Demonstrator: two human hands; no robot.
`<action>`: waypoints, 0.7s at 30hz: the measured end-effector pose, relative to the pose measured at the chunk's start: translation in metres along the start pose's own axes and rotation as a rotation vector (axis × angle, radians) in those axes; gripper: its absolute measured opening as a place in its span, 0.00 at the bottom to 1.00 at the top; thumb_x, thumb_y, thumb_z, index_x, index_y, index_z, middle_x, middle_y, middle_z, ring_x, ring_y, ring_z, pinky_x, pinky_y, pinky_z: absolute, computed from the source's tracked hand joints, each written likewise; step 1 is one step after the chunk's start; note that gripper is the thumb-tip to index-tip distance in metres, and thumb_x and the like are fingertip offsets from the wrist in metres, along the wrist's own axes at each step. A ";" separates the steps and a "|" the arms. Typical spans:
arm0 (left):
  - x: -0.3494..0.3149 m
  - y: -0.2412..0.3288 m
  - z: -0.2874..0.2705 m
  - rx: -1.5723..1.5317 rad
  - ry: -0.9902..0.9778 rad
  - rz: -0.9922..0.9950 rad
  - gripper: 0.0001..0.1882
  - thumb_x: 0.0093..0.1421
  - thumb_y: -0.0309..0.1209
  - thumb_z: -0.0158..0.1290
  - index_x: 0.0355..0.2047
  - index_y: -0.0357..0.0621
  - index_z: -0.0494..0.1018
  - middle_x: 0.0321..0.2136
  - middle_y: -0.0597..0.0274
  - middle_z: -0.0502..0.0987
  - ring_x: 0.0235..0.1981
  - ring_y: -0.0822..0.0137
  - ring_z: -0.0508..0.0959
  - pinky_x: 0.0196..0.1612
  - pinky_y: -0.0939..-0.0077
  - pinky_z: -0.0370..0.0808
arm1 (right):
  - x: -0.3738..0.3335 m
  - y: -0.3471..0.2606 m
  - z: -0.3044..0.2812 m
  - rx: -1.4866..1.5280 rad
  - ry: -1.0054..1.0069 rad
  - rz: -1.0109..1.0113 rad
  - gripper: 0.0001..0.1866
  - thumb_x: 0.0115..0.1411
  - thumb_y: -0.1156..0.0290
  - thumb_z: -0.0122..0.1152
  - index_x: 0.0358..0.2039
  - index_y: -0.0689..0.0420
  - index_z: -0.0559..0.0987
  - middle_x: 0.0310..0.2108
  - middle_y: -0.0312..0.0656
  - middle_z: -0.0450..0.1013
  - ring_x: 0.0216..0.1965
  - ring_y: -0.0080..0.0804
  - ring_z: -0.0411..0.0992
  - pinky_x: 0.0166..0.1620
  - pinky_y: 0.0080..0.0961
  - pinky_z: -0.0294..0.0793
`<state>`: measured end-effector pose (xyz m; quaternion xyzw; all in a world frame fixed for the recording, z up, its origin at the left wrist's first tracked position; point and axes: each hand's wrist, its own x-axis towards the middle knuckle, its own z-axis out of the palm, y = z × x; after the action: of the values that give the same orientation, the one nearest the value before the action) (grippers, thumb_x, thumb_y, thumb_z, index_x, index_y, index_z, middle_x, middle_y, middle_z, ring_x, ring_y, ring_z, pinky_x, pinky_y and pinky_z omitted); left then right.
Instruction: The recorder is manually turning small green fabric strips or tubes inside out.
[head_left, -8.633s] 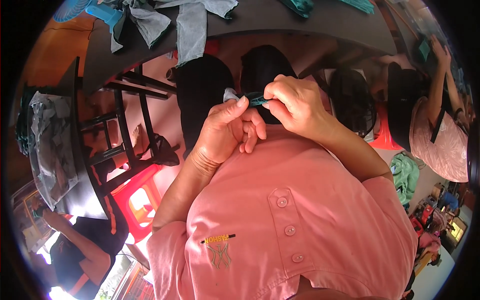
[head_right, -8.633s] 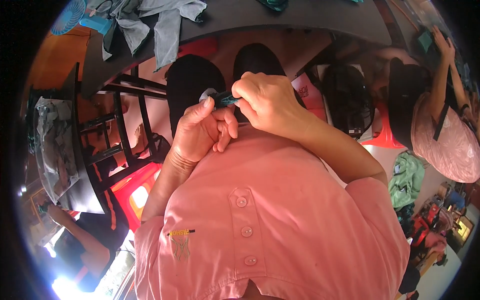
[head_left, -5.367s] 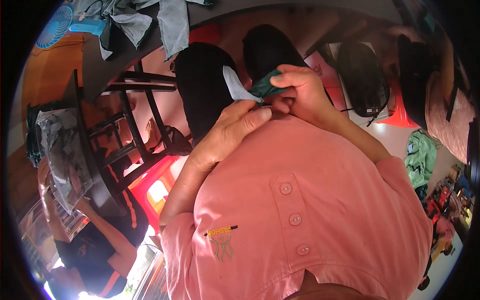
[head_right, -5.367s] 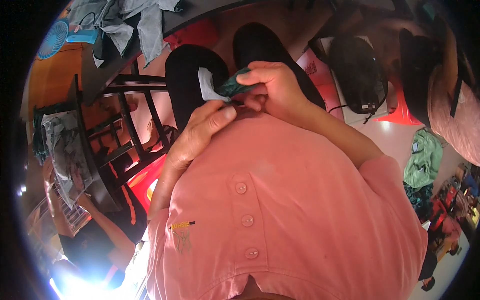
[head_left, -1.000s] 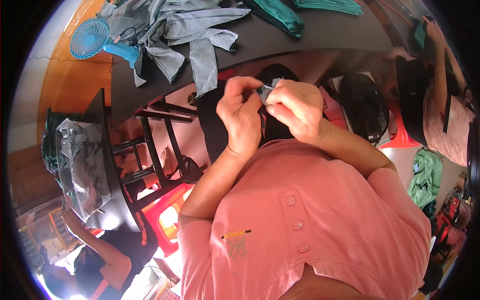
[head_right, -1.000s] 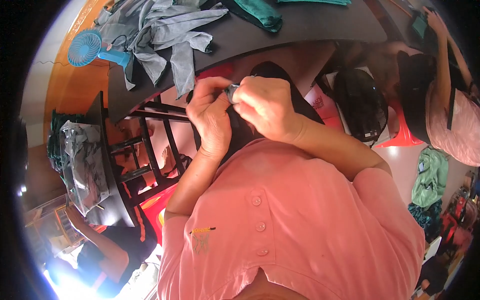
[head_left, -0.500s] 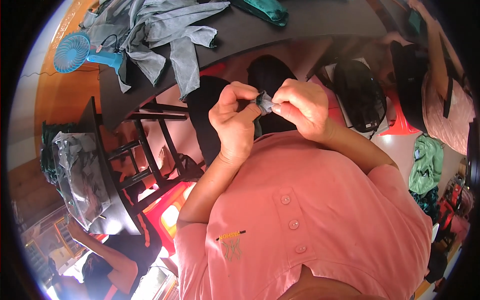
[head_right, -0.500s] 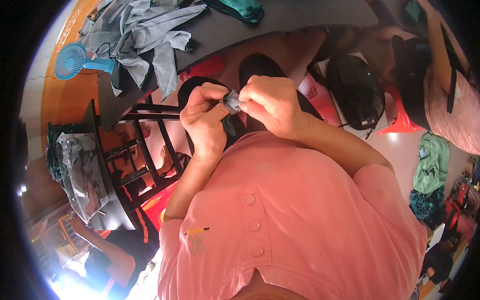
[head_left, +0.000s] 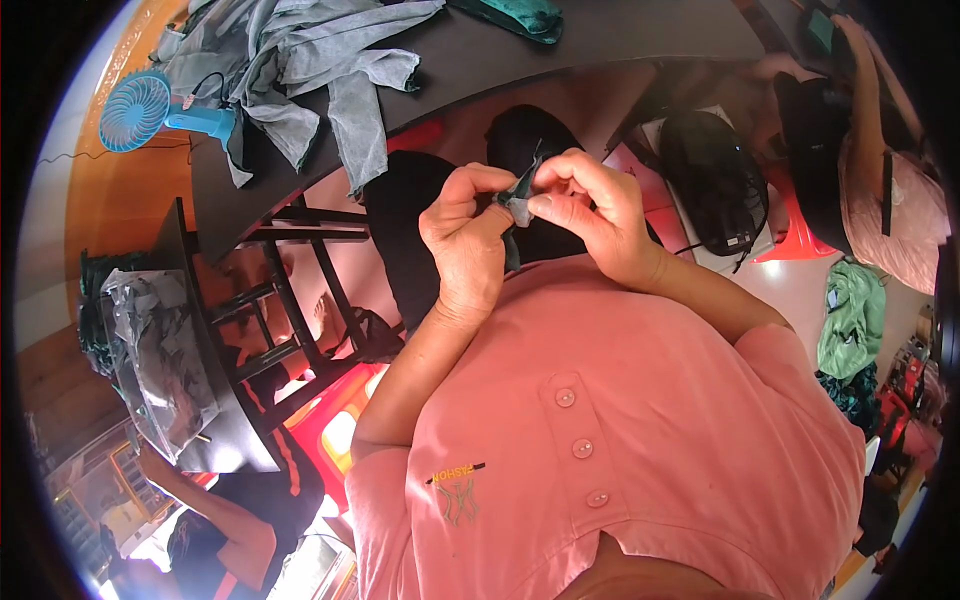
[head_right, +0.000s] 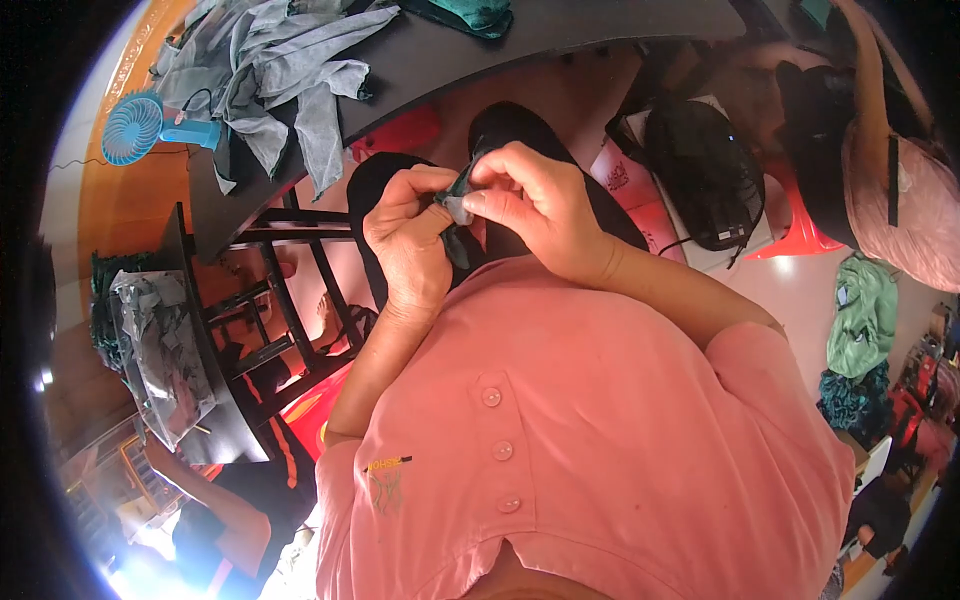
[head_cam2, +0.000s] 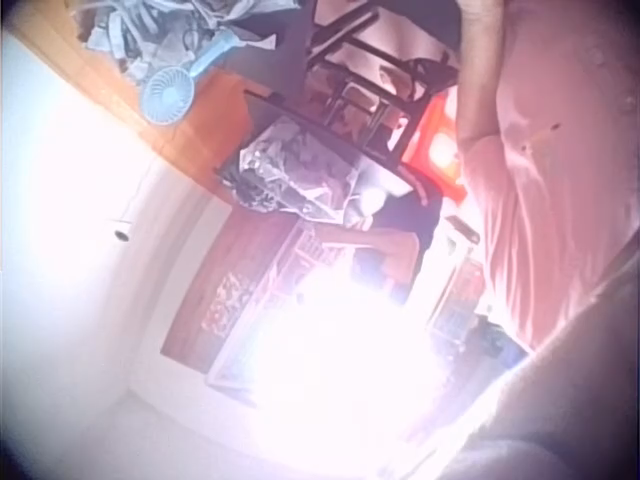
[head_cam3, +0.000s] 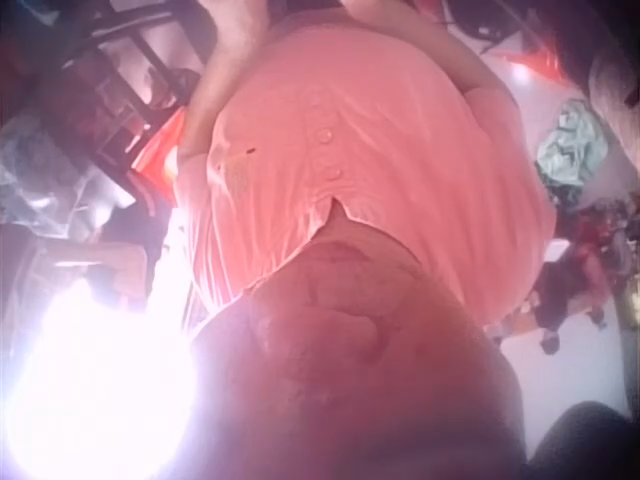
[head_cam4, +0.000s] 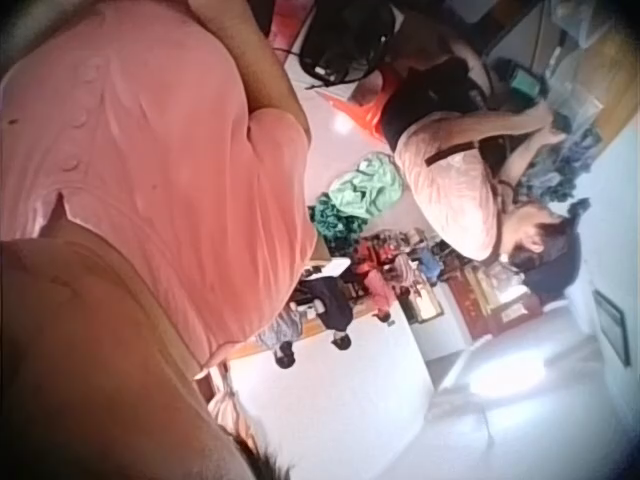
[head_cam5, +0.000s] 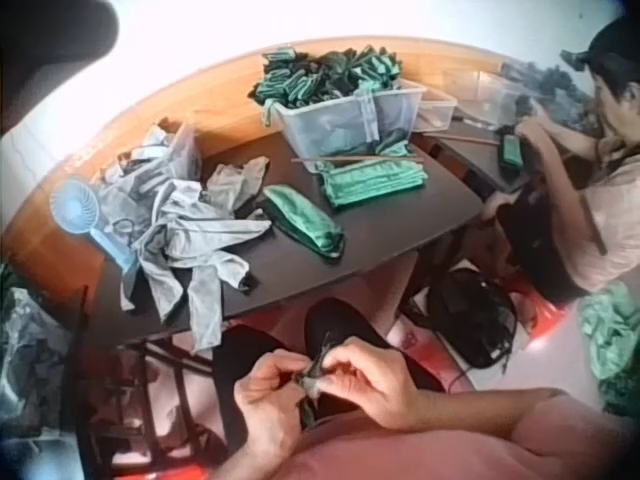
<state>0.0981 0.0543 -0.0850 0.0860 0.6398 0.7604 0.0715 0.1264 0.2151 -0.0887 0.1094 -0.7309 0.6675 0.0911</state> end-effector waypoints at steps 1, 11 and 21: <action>-0.001 -0.002 0.000 -0.021 0.005 0.013 0.12 0.47 0.08 0.46 0.29 0.35 0.73 0.28 0.66 0.74 0.29 0.77 0.71 0.32 0.84 0.69 | 0.000 0.001 0.003 0.015 0.044 0.036 0.07 0.59 0.76 0.63 0.36 0.64 0.75 0.29 0.38 0.75 0.28 0.20 0.72 0.34 0.19 0.72; -0.008 -0.010 0.011 0.108 0.029 -0.028 0.08 0.58 0.14 0.49 0.35 0.38 0.73 0.32 0.67 0.74 0.34 0.79 0.72 0.36 0.85 0.71 | 0.010 0.013 -0.012 0.117 -0.069 0.237 0.04 0.55 0.76 0.60 0.28 0.61 0.74 0.26 0.33 0.71 0.27 0.18 0.67 0.30 0.18 0.68; -0.002 -0.016 0.003 0.433 -0.090 0.292 0.15 0.47 0.08 0.44 0.34 0.36 0.71 0.27 0.59 0.71 0.26 0.71 0.73 0.29 0.80 0.72 | -0.006 0.012 -0.014 0.149 -0.073 0.270 0.05 0.57 0.73 0.59 0.29 0.61 0.75 0.22 0.33 0.71 0.25 0.17 0.65 0.28 0.17 0.63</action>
<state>0.1006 0.0596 -0.1004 0.2243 0.7645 0.6035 -0.0308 0.1287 0.2300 -0.1003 0.0407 -0.6903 0.7215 -0.0347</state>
